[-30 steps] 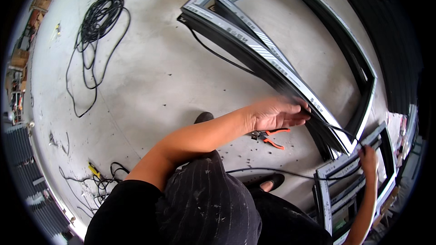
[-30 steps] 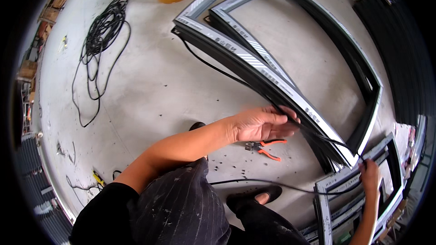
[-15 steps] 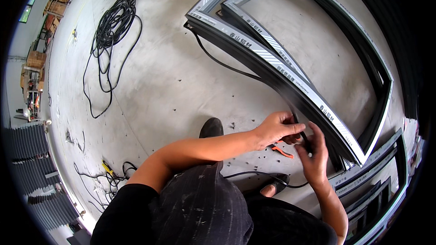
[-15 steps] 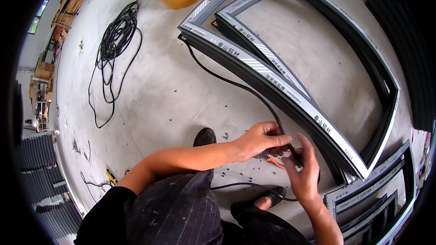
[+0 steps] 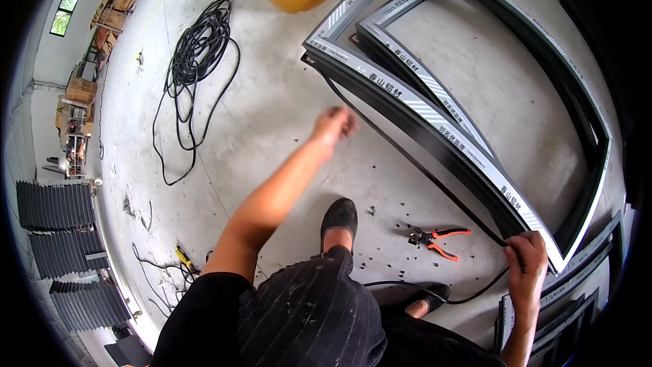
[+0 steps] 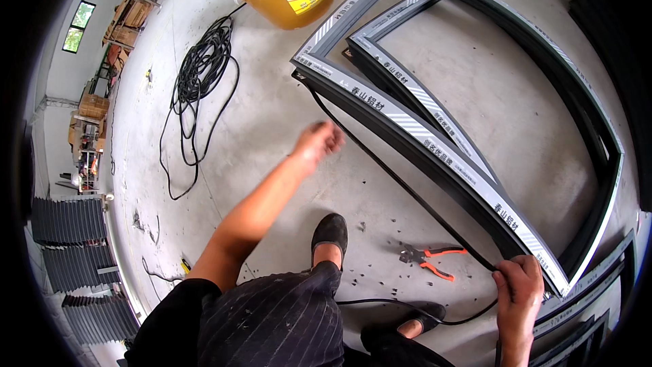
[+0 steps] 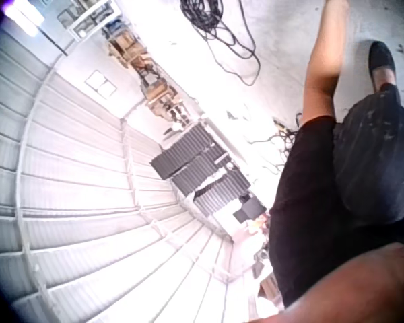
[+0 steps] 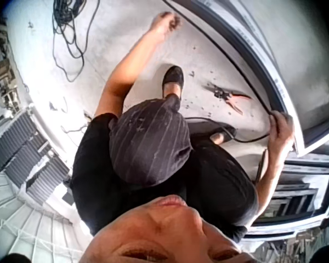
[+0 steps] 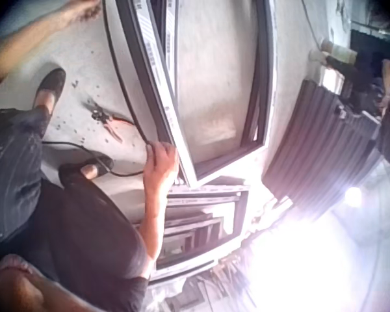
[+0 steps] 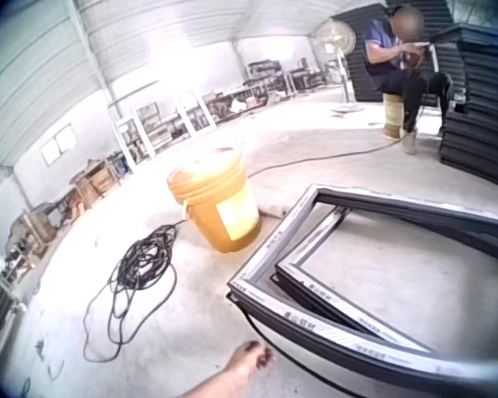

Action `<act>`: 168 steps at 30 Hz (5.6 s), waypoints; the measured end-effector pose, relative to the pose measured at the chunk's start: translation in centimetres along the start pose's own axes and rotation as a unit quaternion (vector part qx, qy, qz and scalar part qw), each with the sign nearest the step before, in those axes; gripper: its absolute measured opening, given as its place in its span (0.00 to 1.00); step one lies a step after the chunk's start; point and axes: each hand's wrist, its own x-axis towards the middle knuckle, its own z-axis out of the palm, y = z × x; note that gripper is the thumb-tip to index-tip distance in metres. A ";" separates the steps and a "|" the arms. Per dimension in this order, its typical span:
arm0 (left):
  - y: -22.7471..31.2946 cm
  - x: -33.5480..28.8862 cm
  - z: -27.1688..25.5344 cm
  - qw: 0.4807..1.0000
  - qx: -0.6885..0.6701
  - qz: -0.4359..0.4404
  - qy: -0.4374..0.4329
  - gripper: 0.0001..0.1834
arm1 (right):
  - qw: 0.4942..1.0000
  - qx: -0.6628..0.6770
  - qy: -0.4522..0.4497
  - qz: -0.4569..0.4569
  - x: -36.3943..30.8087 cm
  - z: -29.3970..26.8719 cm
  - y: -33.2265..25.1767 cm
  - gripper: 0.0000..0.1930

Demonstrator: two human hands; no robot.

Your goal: The person assembles metal window frames on a concrete floor, using pliers to trim and insert rubber gaskets into the frame channels and then moving the frames into a stack.

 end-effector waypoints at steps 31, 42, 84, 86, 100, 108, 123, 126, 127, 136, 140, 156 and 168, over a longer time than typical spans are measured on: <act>6.9 10.7 -5.3 0.976 -0.173 -0.022 0.128 0.12 | 0.900 0.392 -0.065 0.178 0.6 -2.5 0.4 0.13; 5.5 10.5 -5.4 0.991 -0.134 -0.013 0.017 0.08 | 0.843 0.492 -0.075 0.203 1.7 0.3 5.5 0.17; -2.3 1.2 8.1 0.993 -0.064 -0.070 -0.072 0.18 | 0.996 -0.058 -0.032 0.052 3.6 2.9 5.7 0.07; -2.5 1.0 8.3 0.992 -0.075 -0.070 -0.072 0.17 | 0.995 -0.081 -0.032 0.039 3.7 3.2 5.7 0.08; 1.0 8.8 -1.5 0.994 -0.098 -0.037 0.027 0.05 | 0.995 -0.093 0.010 0.021 2.5 2.5 7.1 0.08; 2.8 11.5 -3.3 0.979 -0.183 -0.076 0.043 0.12 | 0.985 0.026 0.034 0.165 -0.6 1.2 10.7 0.10; -5.1 -1.1 12.3 0.982 -0.094 -0.101 -0.127 0.12 | 0.917 0.260 0.049 0.298 -6.5 -4.8 18.1 0.10; -5.3 -1.4 12.8 0.984 -0.091 -0.100 -0.116 0.12 | 0.914 0.277 0.086 0.284 -7.8 -4.7 20.4 0.07; -5.1 -1.9 13.2 0.983 -0.098 -0.109 -0.113 0.12 | 0.911 0.271 0.077 0.300 -7.5 -4.8 19.7 0.08; -7.9 -3.3 16.9 0.983 -0.065 -0.120 -0.126 0.14 | 0.935 0.197 0.063 0.289 -6.9 -2.8 20.9 0.07; -7.2 -3.4 16.7 0.986 -0.060 -0.126 -0.093 0.13 | 0.939 0.175 0.059 0.291 -7.1 -2.8 21.9 0.06; 8.7 -5.5 10.6 0.852 0.431 -0.232 -0.186 0.28 | 0.968 0.087 0.152 0.178 -7.9 -0.8 21.2 0.09; -2.8 -9.7 21.4 0.882 0.314 -0.228 -0.268 0.25 | 0.973 0.045 0.189 0.126 -9.2 -0.5 21.0 0.09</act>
